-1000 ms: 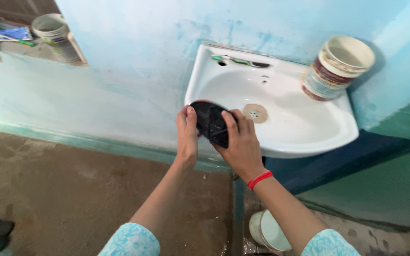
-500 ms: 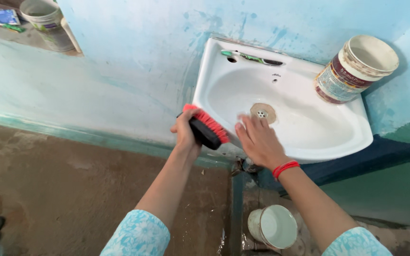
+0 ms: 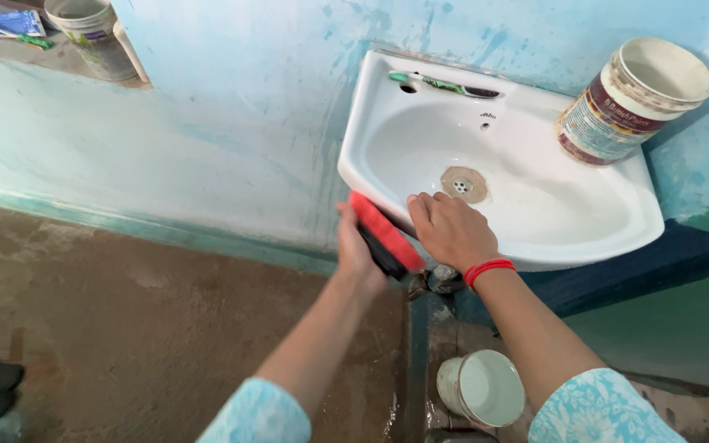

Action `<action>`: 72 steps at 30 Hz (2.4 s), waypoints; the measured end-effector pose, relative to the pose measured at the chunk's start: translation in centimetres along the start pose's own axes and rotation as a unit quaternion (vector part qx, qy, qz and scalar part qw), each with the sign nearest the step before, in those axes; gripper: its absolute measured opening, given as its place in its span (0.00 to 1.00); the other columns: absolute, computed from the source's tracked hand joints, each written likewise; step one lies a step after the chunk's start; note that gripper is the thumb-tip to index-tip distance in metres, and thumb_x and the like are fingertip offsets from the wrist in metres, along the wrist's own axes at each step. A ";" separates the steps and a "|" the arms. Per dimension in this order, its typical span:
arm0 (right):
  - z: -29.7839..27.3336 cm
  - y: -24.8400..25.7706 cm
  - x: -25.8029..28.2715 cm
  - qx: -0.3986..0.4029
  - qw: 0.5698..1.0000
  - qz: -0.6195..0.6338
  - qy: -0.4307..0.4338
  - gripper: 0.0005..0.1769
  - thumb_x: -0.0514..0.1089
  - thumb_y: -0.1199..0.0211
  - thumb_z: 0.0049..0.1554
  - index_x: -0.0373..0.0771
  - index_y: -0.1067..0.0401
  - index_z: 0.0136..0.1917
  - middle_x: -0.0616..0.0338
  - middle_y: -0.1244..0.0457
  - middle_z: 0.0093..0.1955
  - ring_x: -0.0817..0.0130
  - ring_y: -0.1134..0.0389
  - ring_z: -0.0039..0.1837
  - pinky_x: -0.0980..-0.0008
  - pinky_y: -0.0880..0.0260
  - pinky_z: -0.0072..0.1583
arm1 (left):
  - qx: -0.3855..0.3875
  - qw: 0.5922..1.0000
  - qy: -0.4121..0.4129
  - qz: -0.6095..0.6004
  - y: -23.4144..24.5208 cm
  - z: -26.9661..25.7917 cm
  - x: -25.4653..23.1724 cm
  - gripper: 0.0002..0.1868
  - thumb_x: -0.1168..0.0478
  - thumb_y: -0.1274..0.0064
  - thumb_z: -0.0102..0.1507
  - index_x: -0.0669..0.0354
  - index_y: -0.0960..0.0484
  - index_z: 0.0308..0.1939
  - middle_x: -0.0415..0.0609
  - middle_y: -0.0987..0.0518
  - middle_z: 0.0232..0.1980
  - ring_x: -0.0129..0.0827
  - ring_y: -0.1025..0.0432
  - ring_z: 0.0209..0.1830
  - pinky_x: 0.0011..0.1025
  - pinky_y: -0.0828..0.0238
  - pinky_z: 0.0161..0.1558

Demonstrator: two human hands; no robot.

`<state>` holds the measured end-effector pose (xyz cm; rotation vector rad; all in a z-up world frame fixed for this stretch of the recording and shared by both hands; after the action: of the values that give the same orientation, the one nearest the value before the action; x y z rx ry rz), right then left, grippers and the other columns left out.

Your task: The person scrubs a white wall-mounted sink with a red and black scrubbing brush, focusing on the basin, drain, and rim. They pour water from a plastic container into the sink to rinse the surface and the brush, then continue scrubbing different areas of the sink.

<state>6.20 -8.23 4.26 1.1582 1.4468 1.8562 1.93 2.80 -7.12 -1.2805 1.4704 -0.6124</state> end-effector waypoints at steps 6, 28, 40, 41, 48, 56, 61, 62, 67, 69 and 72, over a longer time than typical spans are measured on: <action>0.4 -0.2 -0.3 -0.002 1.000 -0.010 0.001 0.26 0.58 0.60 0.64 0.44 0.24 0.49 0.46 0.31 0.51 0.39 0.32 0.53 0.45 0.32 0.57 | -0.070 0.979 -0.189 0.041 -0.8 2.5 -4.7 0.38 0.37 0.64 0.68 0.48 0.52 0.77 0.57 0.35 0.72 0.53 0.33 0.69 0.53 0.34 0.63; 0.0 -0.3 -0.1 -0.004 1.000 0.003 -0.002 0.24 0.57 0.58 0.63 0.43 0.24 0.48 0.46 0.32 0.51 0.40 0.31 0.53 0.46 0.32 0.55 | -0.286 0.921 -0.169 0.204 -0.8 1.3 -3.5 0.48 0.32 0.61 0.62 0.38 0.62 0.81 0.53 0.54 0.80 0.53 0.46 0.77 0.48 0.40 0.69; 0.1 -0.4 0.1 0.010 1.000 -0.011 -0.025 0.25 0.57 0.59 0.64 0.44 0.24 0.48 0.49 0.31 0.51 0.42 0.31 0.54 0.47 0.31 0.56 | -0.265 0.924 -0.167 0.218 -1.4 1.2 -4.8 0.47 0.32 0.63 0.62 0.36 0.63 0.80 0.49 0.56 0.81 0.54 0.47 0.77 0.51 0.40 0.69; 0.1 -0.3 0.0 0.009 1.000 -0.016 -0.019 0.24 0.57 0.60 0.63 0.45 0.24 0.49 0.48 0.31 0.51 0.42 0.31 0.54 0.47 0.31 0.55 | -0.260 0.930 -0.149 0.215 -1.4 1.4 -5.4 0.47 0.32 0.65 0.62 0.34 0.64 0.80 0.46 0.56 0.82 0.54 0.48 0.77 0.52 0.39 0.68; 0.6 -0.5 0.1 0.006 0.999 -0.032 -0.016 0.25 0.57 0.60 0.64 0.45 0.24 0.49 0.48 0.31 0.51 0.43 0.31 0.54 0.47 0.31 0.55 | -0.315 0.883 -0.119 0.326 -2.8 -1.5 0.0 0.50 0.31 0.59 0.62 0.32 0.67 0.81 0.51 0.61 0.82 0.60 0.52 0.77 0.55 0.49 0.72; 0.3 -0.6 0.0 0.004 0.999 -0.031 -0.014 0.25 0.57 0.60 0.64 0.45 0.24 0.48 0.49 0.31 0.49 0.43 0.31 0.52 0.48 0.31 0.55 | -0.307 0.847 -0.195 0.389 -3.4 0.0 -4.7 0.50 0.31 0.60 0.64 0.36 0.67 0.81 0.50 0.59 0.83 0.61 0.55 0.78 0.56 0.49 0.72; 0.4 -0.5 0.3 0.001 0.999 -0.040 0.010 0.24 0.56 0.60 0.63 0.44 0.24 0.48 0.50 0.31 0.48 0.45 0.30 0.52 0.48 0.30 0.53 | -0.299 0.862 -0.158 0.377 -2.7 -0.4 -2.1 0.51 0.30 0.60 0.63 0.37 0.70 0.81 0.52 0.63 0.82 0.61 0.57 0.78 0.58 0.52 0.72; 0.2 -0.5 0.1 0.003 1.000 -0.031 -0.001 0.25 0.56 0.59 0.63 0.44 0.24 0.47 0.49 0.31 0.48 0.44 0.31 0.52 0.48 0.31 0.53 | -0.303 0.864 -0.157 0.371 -2.6 0.2 -3.4 0.50 0.30 0.62 0.63 0.36 0.68 0.82 0.51 0.63 0.83 0.61 0.57 0.79 0.58 0.52 0.72; 0.4 -0.4 0.3 0.009 0.999 -0.023 -0.020 0.25 0.56 0.60 0.64 0.43 0.24 0.47 0.49 0.31 0.47 0.44 0.30 0.50 0.49 0.31 0.54 | -0.252 0.870 -0.105 0.411 -3.8 2.6 -9.7 0.49 0.30 0.62 0.61 0.34 0.63 0.81 0.50 0.57 0.82 0.63 0.54 0.77 0.60 0.44 0.70; 0.4 -0.5 0.4 -0.002 1.000 -0.025 -0.008 0.25 0.56 0.60 0.64 0.43 0.23 0.47 0.49 0.31 0.47 0.44 0.30 0.50 0.48 0.31 0.53 | -0.241 0.836 -0.113 0.480 -4.5 2.0 -9.8 0.50 0.30 0.61 0.61 0.33 0.64 0.81 0.49 0.58 0.82 0.64 0.55 0.77 0.63 0.47 0.69; 0.5 -0.3 0.5 -0.010 1.000 -0.024 0.001 0.25 0.56 0.60 0.64 0.43 0.23 0.47 0.48 0.31 0.47 0.43 0.30 0.50 0.47 0.31 0.53 | -0.251 0.785 -0.150 0.546 -4.9 0.0 -7.7 0.51 0.29 0.59 0.60 0.32 0.66 0.81 0.47 0.61 0.83 0.64 0.56 0.77 0.69 0.55 0.68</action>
<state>6.36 -7.50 4.10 1.1037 1.4406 1.8363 2.96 8.42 -0.08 -0.6130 1.8310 0.7686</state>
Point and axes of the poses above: each hand's wrist, its own z-axis towards the middle knuckle, its own y-axis out of the back of the hand, x = y × z, the point moved 5 cm from there along z, towards the middle knuckle
